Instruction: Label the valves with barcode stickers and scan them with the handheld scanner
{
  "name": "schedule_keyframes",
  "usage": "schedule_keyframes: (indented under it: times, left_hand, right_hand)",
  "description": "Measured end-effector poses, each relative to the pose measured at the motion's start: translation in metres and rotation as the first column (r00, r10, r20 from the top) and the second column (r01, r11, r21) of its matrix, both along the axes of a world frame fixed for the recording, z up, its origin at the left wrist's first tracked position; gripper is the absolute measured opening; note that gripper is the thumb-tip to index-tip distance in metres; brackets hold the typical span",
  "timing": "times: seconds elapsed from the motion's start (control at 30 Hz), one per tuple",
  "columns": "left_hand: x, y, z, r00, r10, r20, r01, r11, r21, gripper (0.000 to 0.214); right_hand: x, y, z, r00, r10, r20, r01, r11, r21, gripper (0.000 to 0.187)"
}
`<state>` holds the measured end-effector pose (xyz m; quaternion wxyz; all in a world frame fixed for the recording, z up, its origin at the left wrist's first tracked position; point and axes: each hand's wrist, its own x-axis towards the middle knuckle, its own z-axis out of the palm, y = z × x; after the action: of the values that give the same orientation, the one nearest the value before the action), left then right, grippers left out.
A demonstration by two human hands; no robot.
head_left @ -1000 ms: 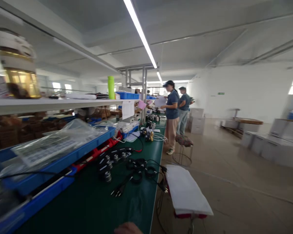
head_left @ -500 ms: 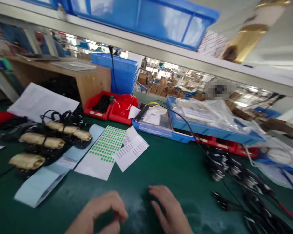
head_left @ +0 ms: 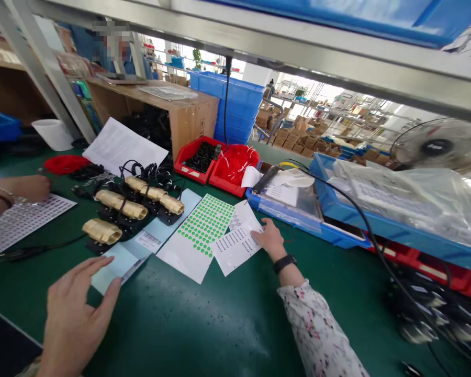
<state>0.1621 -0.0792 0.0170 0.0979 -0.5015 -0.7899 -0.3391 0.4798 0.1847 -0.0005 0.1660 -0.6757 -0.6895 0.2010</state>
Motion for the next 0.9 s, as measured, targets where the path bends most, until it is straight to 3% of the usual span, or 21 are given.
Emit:
schedule_keyframes:
  times: [0.13,0.23,0.37,0.53,0.7,0.8,0.9]
  left_hand:
    - [-0.016,0.001,-0.008,0.995,0.062,-0.081,-0.067,0.996,-0.064,0.056]
    - [-0.022,0.001,-0.016,0.999,0.024,-0.033,-0.028,0.991,-0.134,0.063]
    - [-0.022,0.001,-0.022,0.998,-0.009,0.067,0.021,0.984,-0.175,0.061]
    - [-0.015,0.003,-0.022,0.999,0.039,0.037,-0.034,0.991,-0.130,0.057]
    - [-0.016,0.000,-0.027,0.999,0.032,-0.005,-0.033,0.984,-0.177,0.058]
    - [-0.015,-0.002,-0.031,0.998,-0.029,-0.060,0.015,0.976,-0.219,0.054]
    - [-0.011,-0.002,-0.032,0.992,-0.084,-0.091,0.059,0.967,-0.249,0.052]
  right_hand:
    - [-0.007,0.013,-0.004,0.998,0.057,-0.035,-0.060,0.994,-0.088,0.021]
    - [-0.004,0.015,-0.004,0.996,0.080,-0.035,-0.083,0.994,-0.076,0.014]
    - [0.019,0.011,0.001,0.998,0.066,0.012,-0.066,0.997,-0.033,0.018]
    - [0.056,0.003,0.009,0.992,-0.047,0.115,0.041,0.998,0.055,0.031]
    - [0.060,-0.016,0.019,0.943,-0.169,0.287,0.097,0.963,0.251,0.055]
    - [0.038,-0.041,0.028,0.930,-0.099,0.354,-0.082,0.883,0.462,0.051]
    - [-0.003,-0.077,0.034,0.938,0.225,0.264,-0.336,0.782,0.526,0.040]
